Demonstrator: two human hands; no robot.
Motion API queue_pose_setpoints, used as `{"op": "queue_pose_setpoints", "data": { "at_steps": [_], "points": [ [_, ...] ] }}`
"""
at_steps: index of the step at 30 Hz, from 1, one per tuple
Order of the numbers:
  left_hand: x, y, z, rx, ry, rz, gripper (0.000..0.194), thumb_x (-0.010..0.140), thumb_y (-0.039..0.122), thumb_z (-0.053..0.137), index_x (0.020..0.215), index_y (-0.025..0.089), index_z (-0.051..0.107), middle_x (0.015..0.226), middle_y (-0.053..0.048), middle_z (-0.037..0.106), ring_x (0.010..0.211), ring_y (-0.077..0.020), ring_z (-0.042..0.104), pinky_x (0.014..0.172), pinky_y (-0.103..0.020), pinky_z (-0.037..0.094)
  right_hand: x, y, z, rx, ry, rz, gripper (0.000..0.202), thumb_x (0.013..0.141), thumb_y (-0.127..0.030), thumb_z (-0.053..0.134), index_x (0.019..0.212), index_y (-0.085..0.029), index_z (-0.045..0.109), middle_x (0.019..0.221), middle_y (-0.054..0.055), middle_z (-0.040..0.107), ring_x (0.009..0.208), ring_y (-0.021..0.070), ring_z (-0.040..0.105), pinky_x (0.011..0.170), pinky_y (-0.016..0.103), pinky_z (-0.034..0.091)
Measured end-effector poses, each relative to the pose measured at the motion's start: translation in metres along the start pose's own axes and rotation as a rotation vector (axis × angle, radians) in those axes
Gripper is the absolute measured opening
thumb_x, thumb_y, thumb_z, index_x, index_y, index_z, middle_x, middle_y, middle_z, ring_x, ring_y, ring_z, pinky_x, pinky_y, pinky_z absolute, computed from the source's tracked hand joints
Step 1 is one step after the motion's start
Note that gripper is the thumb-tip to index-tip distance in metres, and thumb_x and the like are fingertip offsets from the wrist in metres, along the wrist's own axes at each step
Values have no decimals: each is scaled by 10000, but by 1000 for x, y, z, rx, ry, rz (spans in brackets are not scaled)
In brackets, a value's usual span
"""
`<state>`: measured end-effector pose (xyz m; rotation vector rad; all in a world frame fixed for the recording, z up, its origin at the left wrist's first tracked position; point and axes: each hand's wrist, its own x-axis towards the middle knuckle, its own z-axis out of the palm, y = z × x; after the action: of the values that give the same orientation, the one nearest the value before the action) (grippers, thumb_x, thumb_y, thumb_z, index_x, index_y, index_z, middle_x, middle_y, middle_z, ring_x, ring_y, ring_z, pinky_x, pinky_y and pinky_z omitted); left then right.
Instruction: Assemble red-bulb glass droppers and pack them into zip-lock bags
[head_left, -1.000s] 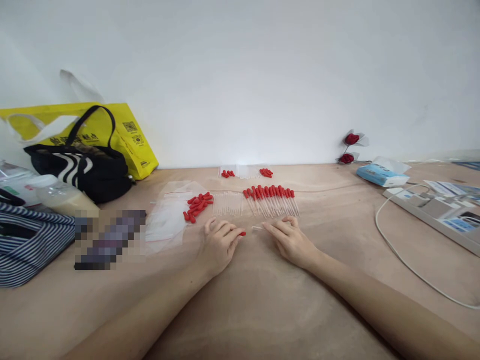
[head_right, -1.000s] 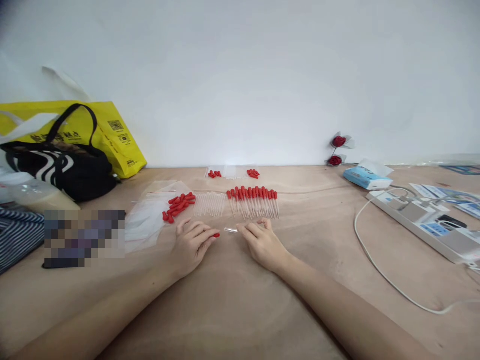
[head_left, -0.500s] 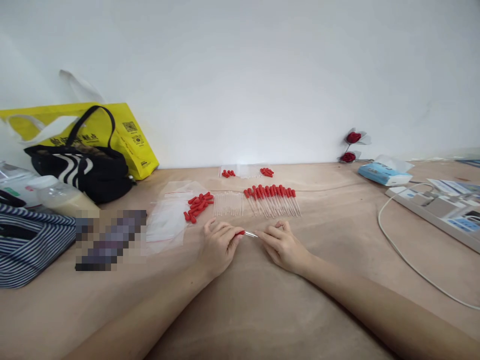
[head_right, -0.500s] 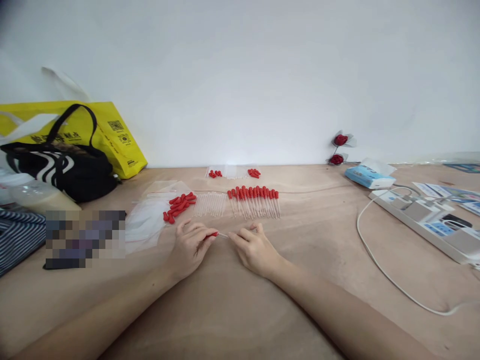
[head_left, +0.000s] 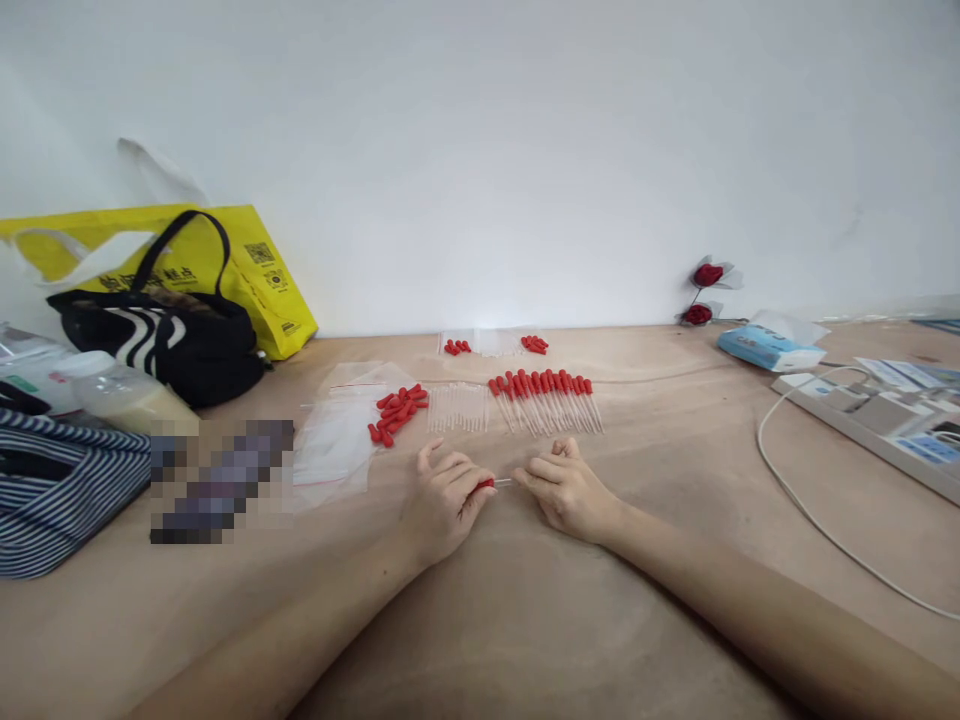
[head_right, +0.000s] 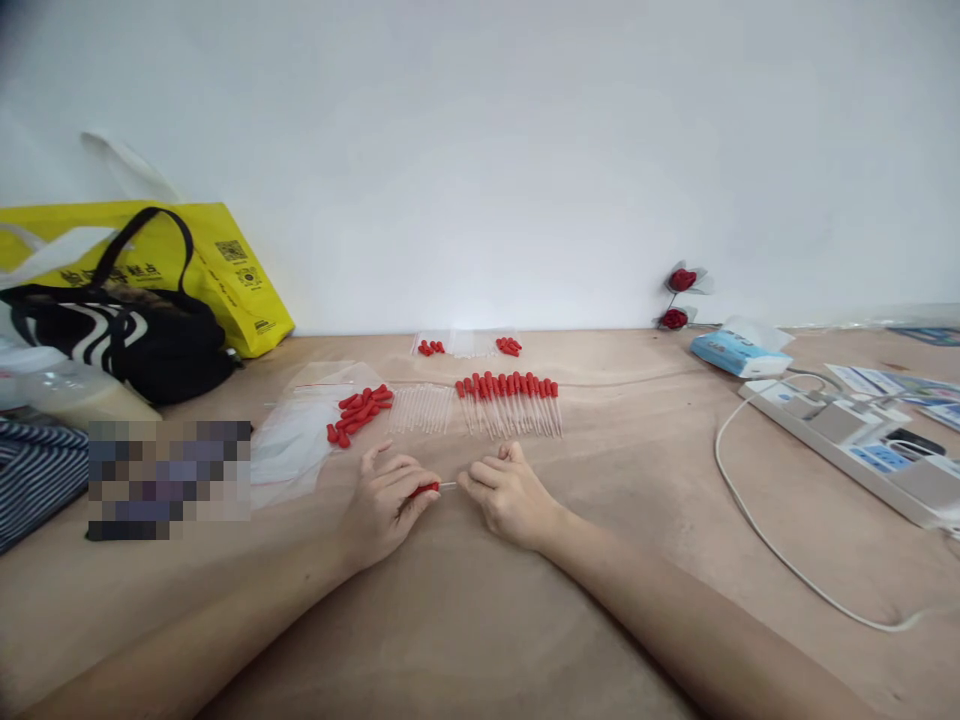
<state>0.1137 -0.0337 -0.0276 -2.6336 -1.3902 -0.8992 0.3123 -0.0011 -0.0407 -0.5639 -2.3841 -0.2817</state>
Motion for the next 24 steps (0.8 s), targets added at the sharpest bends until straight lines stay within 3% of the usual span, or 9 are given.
{"op": "queue_pose_setpoints", "data": {
  "at_steps": [16, 24],
  "points": [
    [0, -2, 2, -3, 3, 2, 142, 821, 262, 474, 744, 216, 585, 706, 30, 672, 750, -145, 582, 950, -433, 174, 6, -7, 10, 43, -20, 35, 288, 840, -87, 307, 795, -132, 588, 598, 8, 488, 591, 122, 412, 648, 292, 227],
    [5, -5, -3, -36, -31, -43, 140, 796, 303, 517, 709, 212, 579, 666, 40, 654, 729, -144, 579, 950, -454, 162, 4, 4, 2, 139, -119, 68, 260, 894, -224, 357, 926, -154, 605, 715, 34, 543, 700, 135, 436, 683, 279, 259]
  ]
}}
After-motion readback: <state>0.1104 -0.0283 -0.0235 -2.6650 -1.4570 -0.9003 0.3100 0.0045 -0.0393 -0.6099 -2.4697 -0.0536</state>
